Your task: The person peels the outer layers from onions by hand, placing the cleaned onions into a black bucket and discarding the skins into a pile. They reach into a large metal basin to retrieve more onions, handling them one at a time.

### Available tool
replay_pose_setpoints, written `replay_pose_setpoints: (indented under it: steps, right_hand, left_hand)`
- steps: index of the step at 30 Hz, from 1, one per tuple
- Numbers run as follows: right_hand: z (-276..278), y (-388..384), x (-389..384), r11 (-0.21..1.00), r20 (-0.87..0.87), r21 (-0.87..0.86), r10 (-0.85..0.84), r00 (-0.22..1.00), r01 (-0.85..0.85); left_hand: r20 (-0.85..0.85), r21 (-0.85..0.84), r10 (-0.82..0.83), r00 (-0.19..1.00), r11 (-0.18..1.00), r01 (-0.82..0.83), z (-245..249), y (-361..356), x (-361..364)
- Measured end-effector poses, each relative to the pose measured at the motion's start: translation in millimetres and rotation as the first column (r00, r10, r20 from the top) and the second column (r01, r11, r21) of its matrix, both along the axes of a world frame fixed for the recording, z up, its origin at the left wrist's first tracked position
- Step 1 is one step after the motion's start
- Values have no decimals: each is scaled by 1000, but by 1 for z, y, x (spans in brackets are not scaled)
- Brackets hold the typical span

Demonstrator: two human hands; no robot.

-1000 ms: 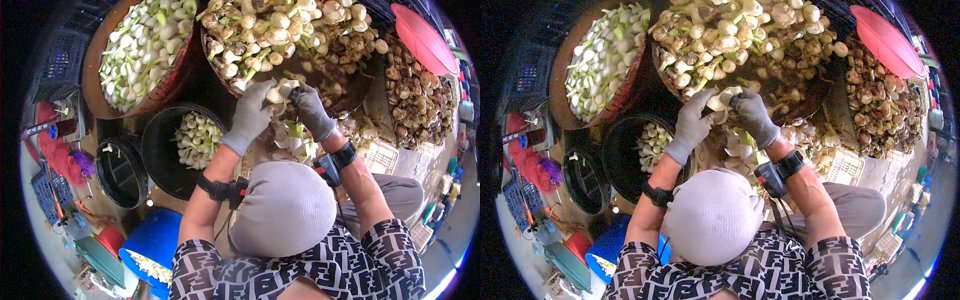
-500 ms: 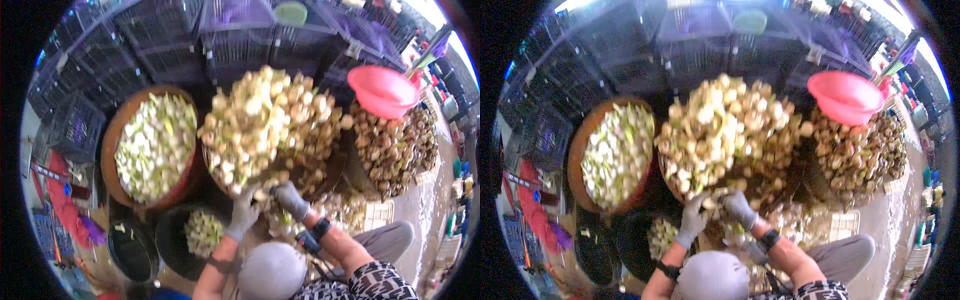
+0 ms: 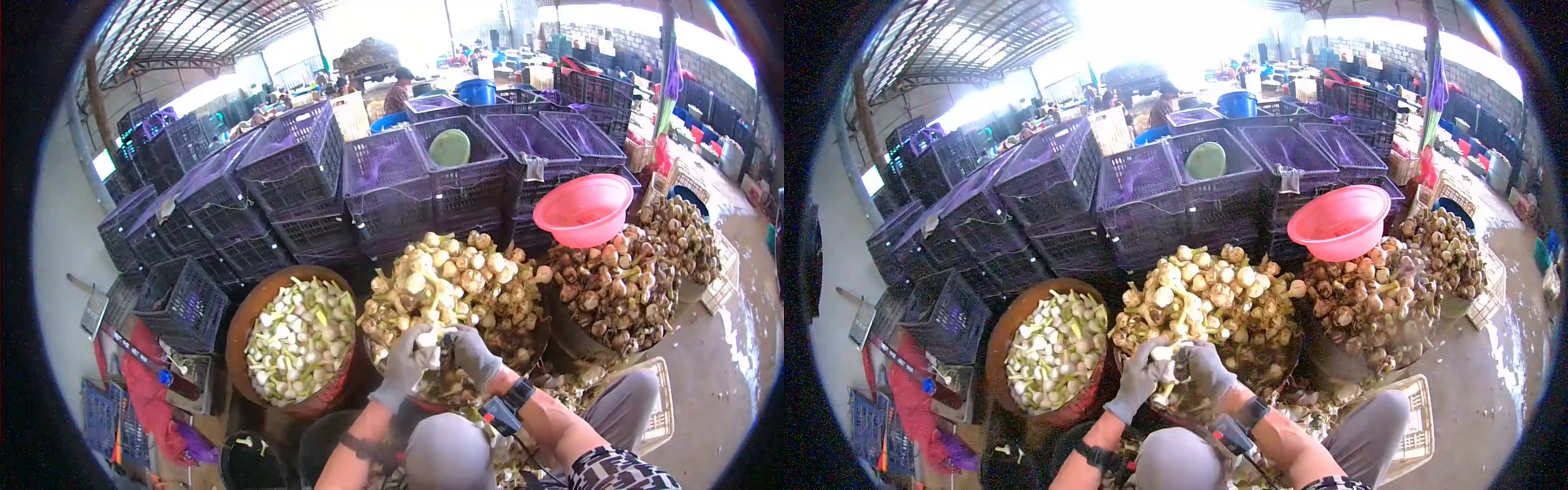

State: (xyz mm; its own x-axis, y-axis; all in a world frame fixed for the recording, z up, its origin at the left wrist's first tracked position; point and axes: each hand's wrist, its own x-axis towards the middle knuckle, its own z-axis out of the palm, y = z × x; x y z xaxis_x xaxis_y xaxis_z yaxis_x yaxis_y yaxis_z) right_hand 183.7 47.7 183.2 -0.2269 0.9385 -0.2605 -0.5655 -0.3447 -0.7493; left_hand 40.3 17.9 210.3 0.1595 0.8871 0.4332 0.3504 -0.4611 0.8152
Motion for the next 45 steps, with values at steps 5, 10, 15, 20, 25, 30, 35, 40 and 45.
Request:
replay_pose_setpoints:
  steps: [5, 10, 15, 20, 25, 30, 35, 40, 45]
  right_hand:
    - [48, -15, 13, 991, 322, 109, -106, 941, 74]
    - [49, -16, 38, 947, 142, 310, -131, 981, 82]
    - [60, -35, 58, 918, -41, 351, -180, 983, 183]
    - [66, -66, 71, 824, 180, 512, -377, 908, 241]
    - [40, -84, 88, 900, 186, 431, -163, 969, 68]
    - [43, -104, 102, 920, 67, 375, 97, 993, -115]
    - [30, -107, 90, 969, 27, 224, -109, 994, 100]
    - [26, -118, 66, 849, 515, 528, -316, 797, -5]
    - [17, -114, 66, 978, 115, 206, 12, 993, -35]
  left_hand:
    - [567, -483, -30, 823, 797, 362, 9, 28, 1]
    - [625, -604, 116, 772, 699, 384, 82, 9, 36]
    - [31, -274, -17, 999, 961, 25, 99, -16, 71]
    - [-70, 116, 143, 987, 984, -135, 64, -23, 89]
    - [174, -84, 126, 977, 990, -113, 15, -19, 87]
    - [555, -642, -36, 831, 618, 455, 17, -36, 64]
    - [70, -579, 177, 982, 809, -104, 24, -49, 60]
    - [-302, -105, 260, 917, 947, -303, 1, -57, 64]
    - [117, -524, 299, 947, 829, -197, 12, -78, 67]
